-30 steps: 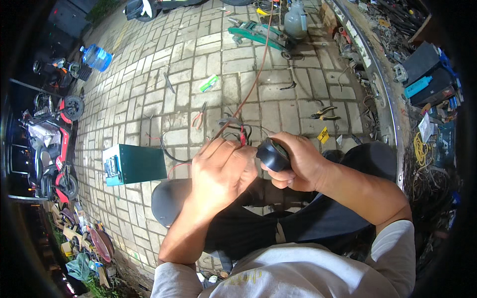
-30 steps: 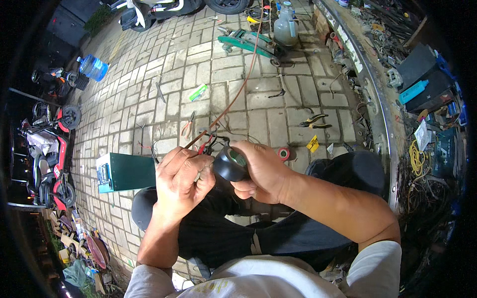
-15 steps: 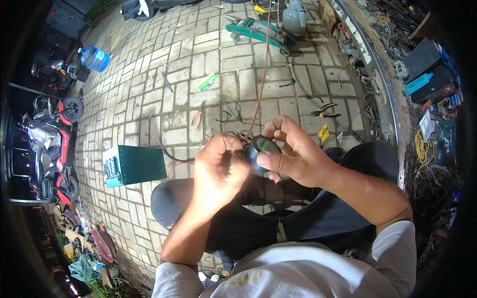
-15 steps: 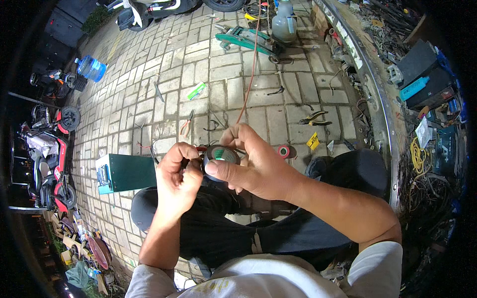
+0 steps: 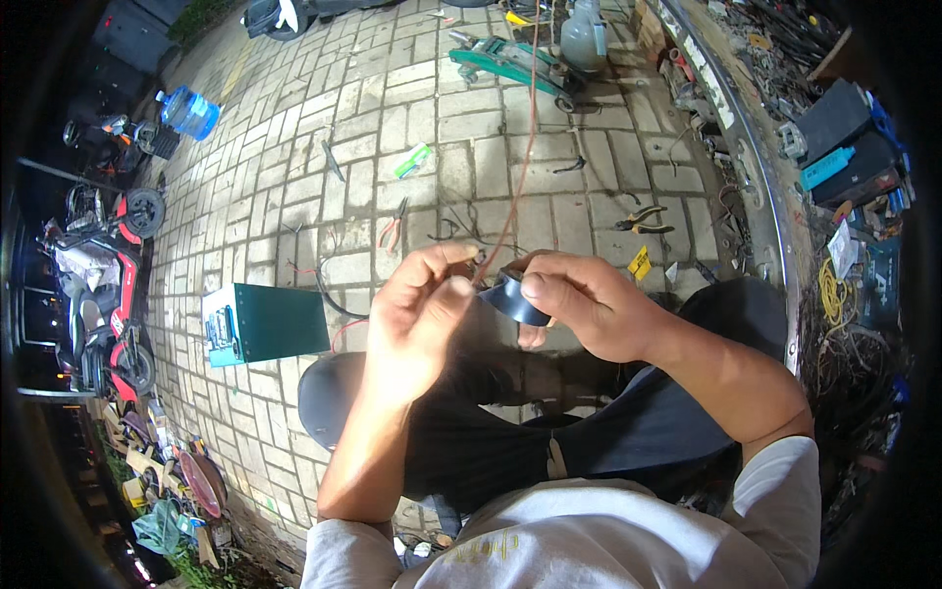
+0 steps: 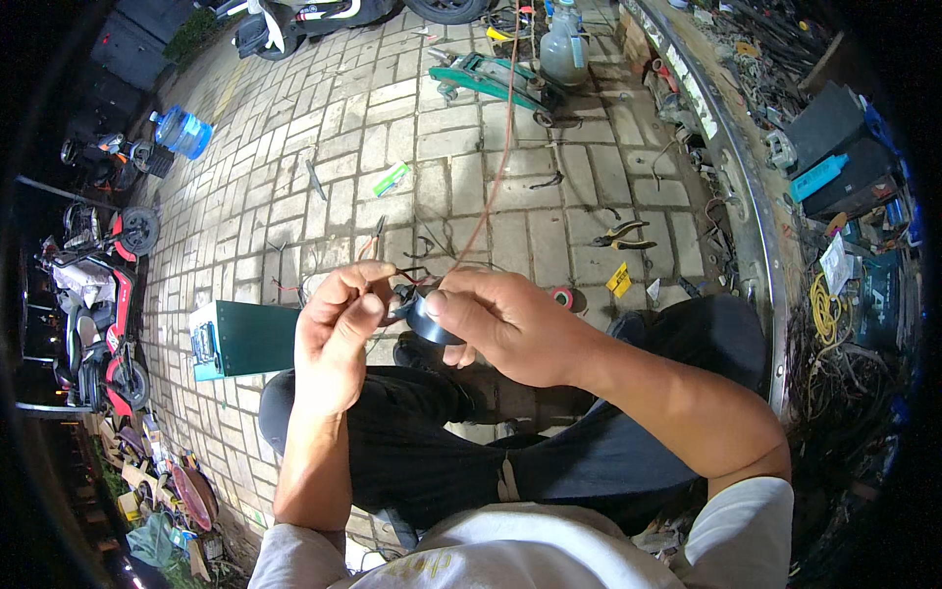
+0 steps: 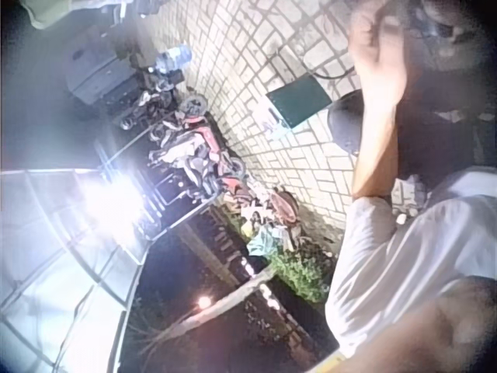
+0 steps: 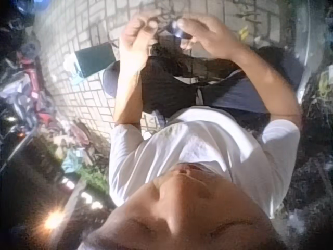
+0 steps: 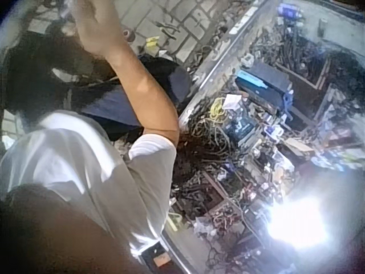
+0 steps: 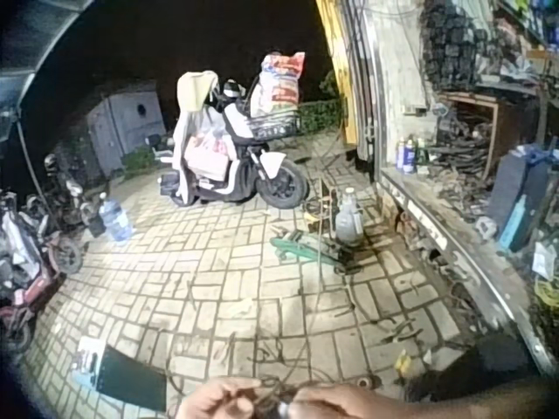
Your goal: The person sits on the floor in a workshop and repairs electrical wires. They strip the insulation from the wire ends using pliers, twist the exposed copper strands together, and wrap the connections with red and black electrical tape.
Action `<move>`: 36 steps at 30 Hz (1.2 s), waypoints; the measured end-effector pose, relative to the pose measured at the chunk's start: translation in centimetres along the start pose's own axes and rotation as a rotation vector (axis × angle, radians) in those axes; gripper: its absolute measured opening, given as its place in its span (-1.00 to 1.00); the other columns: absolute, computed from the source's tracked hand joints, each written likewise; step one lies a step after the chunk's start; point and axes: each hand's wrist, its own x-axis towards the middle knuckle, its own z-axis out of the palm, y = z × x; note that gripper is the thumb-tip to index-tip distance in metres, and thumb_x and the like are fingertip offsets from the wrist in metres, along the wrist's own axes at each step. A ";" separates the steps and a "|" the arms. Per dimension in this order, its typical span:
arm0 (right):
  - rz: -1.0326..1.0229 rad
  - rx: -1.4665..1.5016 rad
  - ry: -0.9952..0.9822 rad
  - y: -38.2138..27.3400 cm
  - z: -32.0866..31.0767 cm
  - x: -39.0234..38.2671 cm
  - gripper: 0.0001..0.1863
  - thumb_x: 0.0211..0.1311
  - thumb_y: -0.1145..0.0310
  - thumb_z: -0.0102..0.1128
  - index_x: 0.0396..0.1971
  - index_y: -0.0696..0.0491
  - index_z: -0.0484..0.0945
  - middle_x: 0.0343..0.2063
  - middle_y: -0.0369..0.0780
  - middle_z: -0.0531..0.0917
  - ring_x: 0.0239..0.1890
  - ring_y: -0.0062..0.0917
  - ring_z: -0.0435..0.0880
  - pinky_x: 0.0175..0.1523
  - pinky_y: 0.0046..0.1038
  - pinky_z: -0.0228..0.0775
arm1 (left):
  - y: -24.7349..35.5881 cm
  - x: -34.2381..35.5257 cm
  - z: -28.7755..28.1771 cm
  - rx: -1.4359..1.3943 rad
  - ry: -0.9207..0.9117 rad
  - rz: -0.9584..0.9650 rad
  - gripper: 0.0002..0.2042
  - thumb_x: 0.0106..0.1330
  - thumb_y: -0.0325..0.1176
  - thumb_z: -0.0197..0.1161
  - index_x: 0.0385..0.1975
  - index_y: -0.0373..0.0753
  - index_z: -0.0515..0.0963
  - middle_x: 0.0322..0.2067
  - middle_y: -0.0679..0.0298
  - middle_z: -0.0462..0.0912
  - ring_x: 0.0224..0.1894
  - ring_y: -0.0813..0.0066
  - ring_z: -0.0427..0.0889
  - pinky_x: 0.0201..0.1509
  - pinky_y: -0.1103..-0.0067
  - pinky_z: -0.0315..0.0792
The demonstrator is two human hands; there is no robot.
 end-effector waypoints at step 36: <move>-0.406 0.775 0.291 0.2 -2.3 -7.6 -0.46 0.38 0.05 -0.26 0.00 0.23 0.44 -0.03 -0.06 0.56 0.06 -0.27 0.50 0.22 -0.24 0.24 | 2.7 1.2 6.1 0.615 -0.375 0.188 -0.75 0.21 -0.44 0.29 -0.15 -0.38 0.56 -0.45 0.25 0.66 -0.38 0.61 0.58 -0.25 0.62 0.44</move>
